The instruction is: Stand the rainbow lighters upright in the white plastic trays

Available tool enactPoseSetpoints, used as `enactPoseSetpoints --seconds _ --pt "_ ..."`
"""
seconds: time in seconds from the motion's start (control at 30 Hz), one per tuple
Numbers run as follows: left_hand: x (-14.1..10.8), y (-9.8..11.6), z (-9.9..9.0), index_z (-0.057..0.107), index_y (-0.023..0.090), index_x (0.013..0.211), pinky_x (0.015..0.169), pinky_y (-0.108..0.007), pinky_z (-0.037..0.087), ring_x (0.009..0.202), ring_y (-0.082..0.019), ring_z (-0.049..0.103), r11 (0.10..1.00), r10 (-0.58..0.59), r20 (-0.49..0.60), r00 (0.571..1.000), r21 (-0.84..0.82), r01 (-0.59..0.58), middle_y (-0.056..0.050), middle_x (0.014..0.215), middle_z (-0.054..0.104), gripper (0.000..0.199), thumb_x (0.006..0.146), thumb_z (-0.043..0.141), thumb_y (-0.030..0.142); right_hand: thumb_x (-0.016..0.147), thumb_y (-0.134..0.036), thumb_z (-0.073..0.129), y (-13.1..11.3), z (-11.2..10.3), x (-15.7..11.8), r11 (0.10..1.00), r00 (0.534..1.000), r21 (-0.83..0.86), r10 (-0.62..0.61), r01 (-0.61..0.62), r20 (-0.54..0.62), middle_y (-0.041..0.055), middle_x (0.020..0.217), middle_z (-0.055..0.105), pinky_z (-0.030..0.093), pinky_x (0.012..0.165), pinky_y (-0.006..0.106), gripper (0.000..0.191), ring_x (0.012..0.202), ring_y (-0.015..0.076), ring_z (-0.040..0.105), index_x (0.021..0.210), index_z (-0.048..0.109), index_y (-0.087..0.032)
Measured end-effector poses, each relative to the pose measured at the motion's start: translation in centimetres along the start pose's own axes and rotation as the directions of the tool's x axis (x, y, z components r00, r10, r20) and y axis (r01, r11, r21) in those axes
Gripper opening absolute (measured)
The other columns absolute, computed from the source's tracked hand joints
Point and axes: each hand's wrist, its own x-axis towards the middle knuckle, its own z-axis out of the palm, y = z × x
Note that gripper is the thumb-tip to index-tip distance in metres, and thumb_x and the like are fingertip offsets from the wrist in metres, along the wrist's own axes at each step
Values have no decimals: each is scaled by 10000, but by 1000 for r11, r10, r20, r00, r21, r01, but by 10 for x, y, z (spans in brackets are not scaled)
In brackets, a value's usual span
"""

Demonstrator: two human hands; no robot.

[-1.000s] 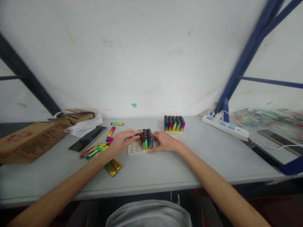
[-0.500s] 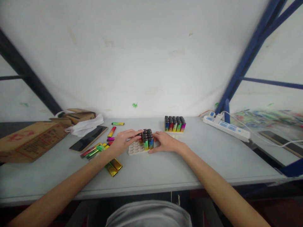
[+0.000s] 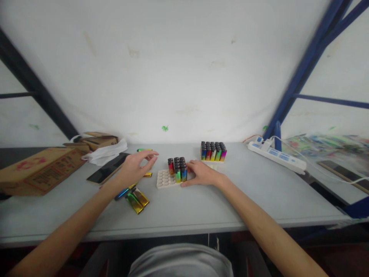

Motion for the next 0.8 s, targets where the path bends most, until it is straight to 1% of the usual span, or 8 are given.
enactPoseSetpoints --seconds 0.13,0.2,0.3,0.4,0.47,0.53,0.63,0.8 --pt "-34 -13 -27 723 201 1152 1060 -460 466 1156 -310 622 974 76 76 994 208 -90 -146 1181 691 358 926 597 450 766 -694 754 1 1 2 1000 1000 -4 -27 27 -13 73 933 614 462 763 346 613 843 251 584 1038 629 -158" --pt "-57 -13 -34 698 225 1260 1137 -536 399 1353 -363 494 938 82 81 993 331 -104 -176 1432 551 443 913 601 483 760 -688 763 3 1 3 999 999 6 -38 39 -16 68 930 614 460 758 341 610 836 245 585 1033 631 -159" --pt "-87 -7 -38 616 304 1404 1196 -646 260 1516 -410 265 874 51 124 991 475 -105 -124 1651 311 547 911 590 539 738 -674 787 4 -2 3 999 1000 35 -24 25 -6 60 914 624 456 736 326 599 811 232 587 995 627 -157" --pt "-100 -4 -32 558 392 1456 1185 -711 199 1536 -427 214 842 -31 255 966 527 -112 -80 1675 285 596 906 570 620 710 -679 801 5 -6 1 998 1000 56 23 -23 -4 57 906 640 446 691 314 620 779 226 590 991 618 -157" --pt "-100 -7 -25 529 427 1473 1173 -726 201 1530 -428 241 835 -95 315 944 542 -97 -76 1660 325 580 932 520 636 703 -689 799 6 -8 -2 998 999 54 47 -46 -17 60 910 645 443 683 315 634 777 230 595 999 615 -159" --pt "-94 -12 -17 501 439 1492 1162 -731 216 1521 -426 268 822 -157 318 935 567 -54 -75 1649 353 547 973 459 610 707 -694 794 7 -9 -4 998 999 46 49 -48 -23 66 921 645 449 696 320 638 792 238 602 1006 613 -160" --pt "-77 -17 -5 492 418 1504 1132 -732 272 1502 -428 303 798 -220 267 938 603 16 -91 1627 394 517 1013 402 554 717 -697 787 9 -9 -4 999 999 37 32 -31 -26 75 946 643 460 725 326 639 823 244 606 1019 613 -161" --pt "-50 -18 9 525 341 1491 1047 -645 427 1421 -400 421 756 -259 180 949 650 83 -143 1531 501 499 1051 311 442 723 -702 779 9 -8 -4 999 999 25 33 -32 -18 63 915 625 447 683 316 620 777 225 582 978 604 -165"
